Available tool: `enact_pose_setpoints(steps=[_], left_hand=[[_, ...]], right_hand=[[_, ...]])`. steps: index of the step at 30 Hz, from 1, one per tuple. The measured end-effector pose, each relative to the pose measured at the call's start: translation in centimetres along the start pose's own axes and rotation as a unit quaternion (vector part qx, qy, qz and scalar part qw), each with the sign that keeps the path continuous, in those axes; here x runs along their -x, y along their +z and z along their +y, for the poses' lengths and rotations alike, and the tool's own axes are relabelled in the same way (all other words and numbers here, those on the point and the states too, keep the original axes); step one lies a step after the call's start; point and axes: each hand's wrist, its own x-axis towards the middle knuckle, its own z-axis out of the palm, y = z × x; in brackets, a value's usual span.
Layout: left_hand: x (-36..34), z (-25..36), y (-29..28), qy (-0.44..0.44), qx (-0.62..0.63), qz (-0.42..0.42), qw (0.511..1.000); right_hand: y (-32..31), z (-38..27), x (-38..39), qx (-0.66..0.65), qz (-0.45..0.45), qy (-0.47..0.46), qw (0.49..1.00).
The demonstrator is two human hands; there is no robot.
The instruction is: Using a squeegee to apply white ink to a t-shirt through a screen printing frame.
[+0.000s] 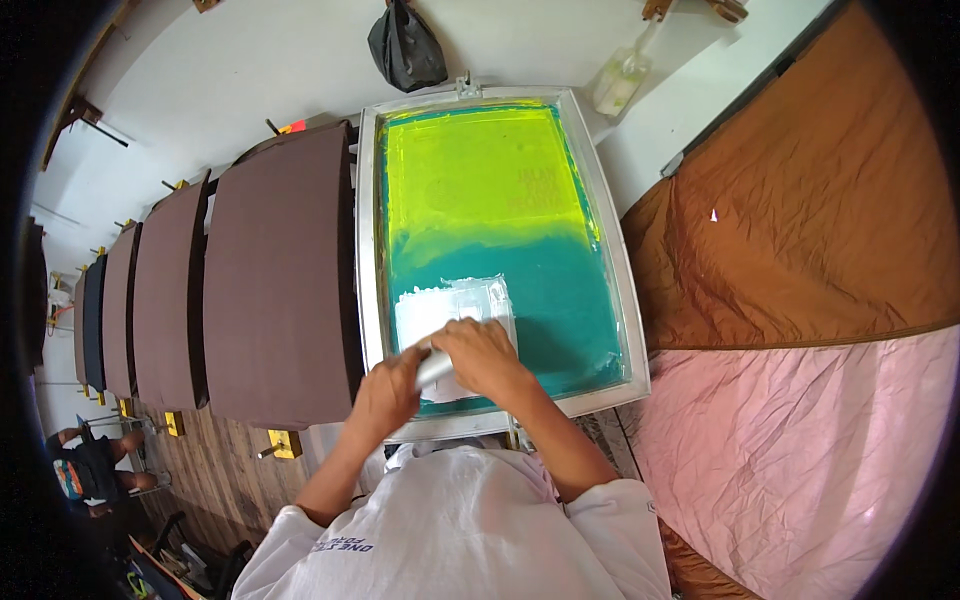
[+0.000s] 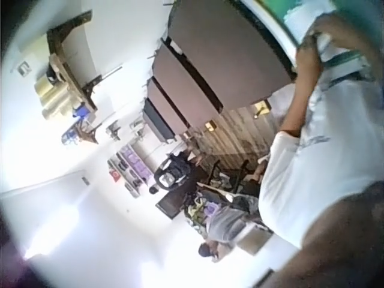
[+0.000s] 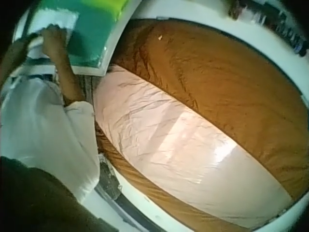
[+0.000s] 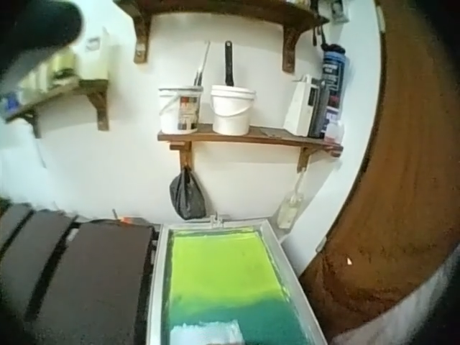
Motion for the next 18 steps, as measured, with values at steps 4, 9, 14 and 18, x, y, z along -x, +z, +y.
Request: enact_pose_setpoints(steps=[4,9,14,18], left_hand=[[2.6,1.7,2.1,0.055,-0.001,0.003,0.998],[0.8,2.6,-0.1,0.046,0.044,-0.11,0.992],[-6.0,-0.9,-0.3,0.079,0.027,-0.042,0.996],[-8.2,-1.5,-0.3,0.049,0.01,-0.08,0.996]], right_hand=[[0.5,0.0,3.9,-0.04,0.006,-0.005,0.999],[-0.3,-0.3,5.6,-0.046,-0.009,0.051,0.998],[-1.5,1.7,0.6,-0.017,0.115,0.048,0.992],[-1.5,2.7,-1.2,-0.031,0.097,0.082,0.991]])
